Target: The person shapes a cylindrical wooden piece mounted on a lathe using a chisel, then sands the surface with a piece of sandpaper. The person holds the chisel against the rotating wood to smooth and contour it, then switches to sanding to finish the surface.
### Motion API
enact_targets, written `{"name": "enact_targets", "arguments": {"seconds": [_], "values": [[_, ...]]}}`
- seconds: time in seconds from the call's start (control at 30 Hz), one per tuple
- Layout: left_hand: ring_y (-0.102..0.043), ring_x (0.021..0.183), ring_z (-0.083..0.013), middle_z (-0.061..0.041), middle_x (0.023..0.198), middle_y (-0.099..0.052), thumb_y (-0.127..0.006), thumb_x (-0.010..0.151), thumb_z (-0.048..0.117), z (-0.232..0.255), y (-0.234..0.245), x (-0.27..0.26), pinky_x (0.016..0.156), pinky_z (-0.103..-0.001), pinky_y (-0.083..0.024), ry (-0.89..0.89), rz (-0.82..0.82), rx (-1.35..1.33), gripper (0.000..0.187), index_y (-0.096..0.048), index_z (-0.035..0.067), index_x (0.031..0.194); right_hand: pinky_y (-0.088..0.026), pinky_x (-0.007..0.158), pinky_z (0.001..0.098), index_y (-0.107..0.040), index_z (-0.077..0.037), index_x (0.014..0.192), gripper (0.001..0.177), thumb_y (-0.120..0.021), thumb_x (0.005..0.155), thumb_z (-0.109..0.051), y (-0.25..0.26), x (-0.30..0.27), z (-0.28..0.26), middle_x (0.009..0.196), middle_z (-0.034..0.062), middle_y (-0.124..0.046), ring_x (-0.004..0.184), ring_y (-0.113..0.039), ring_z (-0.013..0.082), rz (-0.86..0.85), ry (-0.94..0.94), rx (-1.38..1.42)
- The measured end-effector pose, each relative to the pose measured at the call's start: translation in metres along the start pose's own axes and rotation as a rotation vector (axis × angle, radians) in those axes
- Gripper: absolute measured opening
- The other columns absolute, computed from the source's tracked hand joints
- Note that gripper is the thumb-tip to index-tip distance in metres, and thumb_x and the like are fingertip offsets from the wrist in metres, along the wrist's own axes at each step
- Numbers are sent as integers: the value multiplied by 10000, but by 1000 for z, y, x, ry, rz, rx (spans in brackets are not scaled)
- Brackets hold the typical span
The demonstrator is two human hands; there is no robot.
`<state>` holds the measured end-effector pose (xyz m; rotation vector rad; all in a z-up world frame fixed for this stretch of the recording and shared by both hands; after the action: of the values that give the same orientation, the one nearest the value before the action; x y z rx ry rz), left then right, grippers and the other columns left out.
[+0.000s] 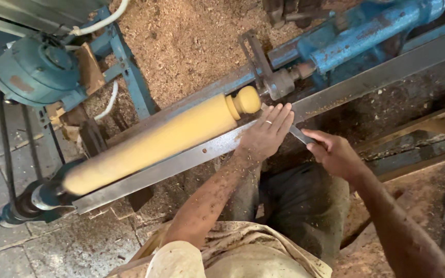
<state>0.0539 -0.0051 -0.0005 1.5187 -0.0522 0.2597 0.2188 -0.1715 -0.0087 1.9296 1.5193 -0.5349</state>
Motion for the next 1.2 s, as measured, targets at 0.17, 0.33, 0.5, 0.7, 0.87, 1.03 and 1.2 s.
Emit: {"name": "enact_targets", "arguments": {"seconds": [0.17,0.33,0.5,0.7,0.87,1.03,1.2], "values": [[-486,1440,-335,-207,1557,-482,-494,1019,219,2,3,5,1244,-450,-382,12,-35,35,506,-534,-39,1453,-478,551,315,-651,-169,1397,450,-633,948,-172,21,13,-6,679,28,-610,599,-515,99,-67,56,-99],[-464,1460,-332,-209,1572,-465,-552,1075,309,3,4,12,1251,-450,-370,41,-11,23,535,-508,-39,1480,-478,561,330,-625,-201,1427,481,-626,946,-186,41,30,-8,671,40,-620,594,-513,108,-130,78,-201],[-458,1474,-320,-198,1583,-462,-580,1061,334,4,8,15,1252,-442,-365,55,-32,49,572,-499,-31,1494,-509,583,327,-635,-217,1419,480,-628,939,-225,54,41,-14,651,70,-653,586,-562,111,-154,212,-291],[-441,1485,-322,-185,1598,-449,-572,1053,333,3,4,10,1252,-451,-355,79,-30,-10,590,-480,-27,1510,-509,611,368,-596,-260,1469,503,-600,967,-273,51,39,-16,678,106,-651,609,-585,171,-149,-1,-320],[-438,1496,-325,-134,1618,-445,-546,1013,215,9,3,-3,1275,-473,-344,-16,14,-103,539,-483,92,1534,-549,691,362,-606,-127,1329,445,-673,930,-314,5,-3,12,913,94,-719,786,-663,187,-9,200,-175],[-436,1496,-349,-155,1618,-434,-543,1007,201,34,17,-45,1268,-513,-342,-48,-9,-195,562,-476,103,1556,-533,743,377,-612,-58,1295,459,-744,904,-260,-55,-41,37,990,97,-718,834,-668,211,136,284,-82],[-450,1487,-344,-143,1608,-444,-547,999,205,27,17,-58,1252,-504,-356,-66,41,-183,532,-507,118,1522,-406,481,331,-596,-54,1319,442,-700,934,-245,-78,-51,32,825,95,-610,564,-504,156,-30,-27,400]]}}
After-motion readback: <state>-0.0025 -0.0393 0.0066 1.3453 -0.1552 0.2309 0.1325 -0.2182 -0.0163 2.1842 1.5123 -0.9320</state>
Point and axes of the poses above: each hand's wrist, its own x-axis towards the middle knuckle, its own y-axis out of the back of the hand, z = x × y, the point moved 1 cm from there along x, towards the middle knuckle
